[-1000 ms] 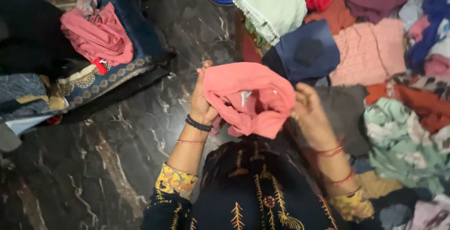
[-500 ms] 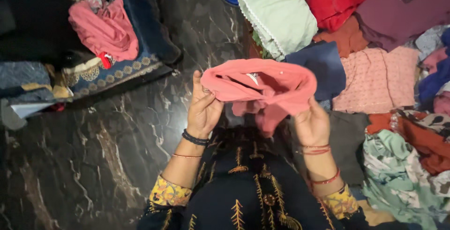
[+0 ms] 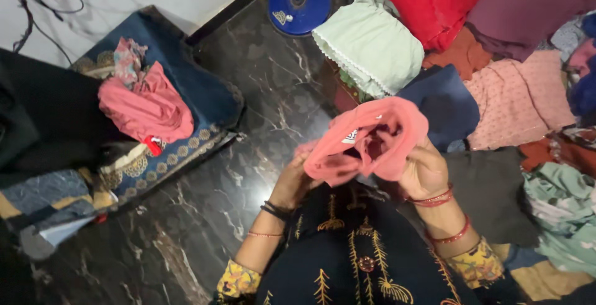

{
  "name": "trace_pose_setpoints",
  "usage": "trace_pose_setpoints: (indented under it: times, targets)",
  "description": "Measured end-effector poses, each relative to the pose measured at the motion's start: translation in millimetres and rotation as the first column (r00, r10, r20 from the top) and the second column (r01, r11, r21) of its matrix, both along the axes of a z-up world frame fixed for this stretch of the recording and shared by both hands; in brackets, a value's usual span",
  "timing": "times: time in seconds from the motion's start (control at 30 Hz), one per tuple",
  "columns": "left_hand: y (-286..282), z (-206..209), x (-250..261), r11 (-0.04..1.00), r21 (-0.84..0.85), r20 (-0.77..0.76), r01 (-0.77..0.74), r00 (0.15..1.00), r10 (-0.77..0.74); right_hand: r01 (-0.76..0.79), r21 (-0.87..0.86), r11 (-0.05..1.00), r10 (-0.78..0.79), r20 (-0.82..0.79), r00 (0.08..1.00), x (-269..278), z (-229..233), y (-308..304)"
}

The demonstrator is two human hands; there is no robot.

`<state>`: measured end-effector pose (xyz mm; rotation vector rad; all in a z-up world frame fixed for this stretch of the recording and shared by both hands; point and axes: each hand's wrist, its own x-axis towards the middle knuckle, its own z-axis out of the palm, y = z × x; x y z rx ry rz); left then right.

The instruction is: The person folds a pink shirt and a white patterned cloth on the floor. They smooth out the items, fold them neatly, and place them on a pile of other folded clothes.

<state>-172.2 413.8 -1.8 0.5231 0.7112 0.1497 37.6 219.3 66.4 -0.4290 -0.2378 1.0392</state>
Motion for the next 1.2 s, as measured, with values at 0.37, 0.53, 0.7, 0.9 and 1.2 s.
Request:
trace_pose_setpoints:
  times: [0.37,0.53,0.7,0.9,1.2]
  targets:
    - [62.0,92.4,54.0,-0.061,0.994,-0.105,0.091,0.945,-0.309,-0.146,-0.048,0.988,0.154,0.302,0.941,-47.7,74.2,59.5]
    - [106.8,104.8,45.1,0.117,0.993,0.016,-0.006,0.997,-0.081,0.216,-0.236,0.948,-0.103,0.414,0.905,-58.3,74.7,49.3]
    - [129.7,118.8,40.6,-0.031,0.994,0.099,-0.102,0.991,-0.086,0.761,-0.227,0.607,0.333,0.943,0.015,-70.7,32.7,41.9]
    - [141.8,139.8,36.8,-0.024,0.992,0.118,-0.126,0.971,-0.209,0.899,-0.135,0.416,0.314,0.949,-0.003,-57.5,33.0,54.1]
    - [138.8,124.8,87.7,0.671,0.655,0.457,-0.347,0.89,0.015,0.599,0.276,0.752,0.071,0.869,-0.489,-104.3,37.3,100.4]
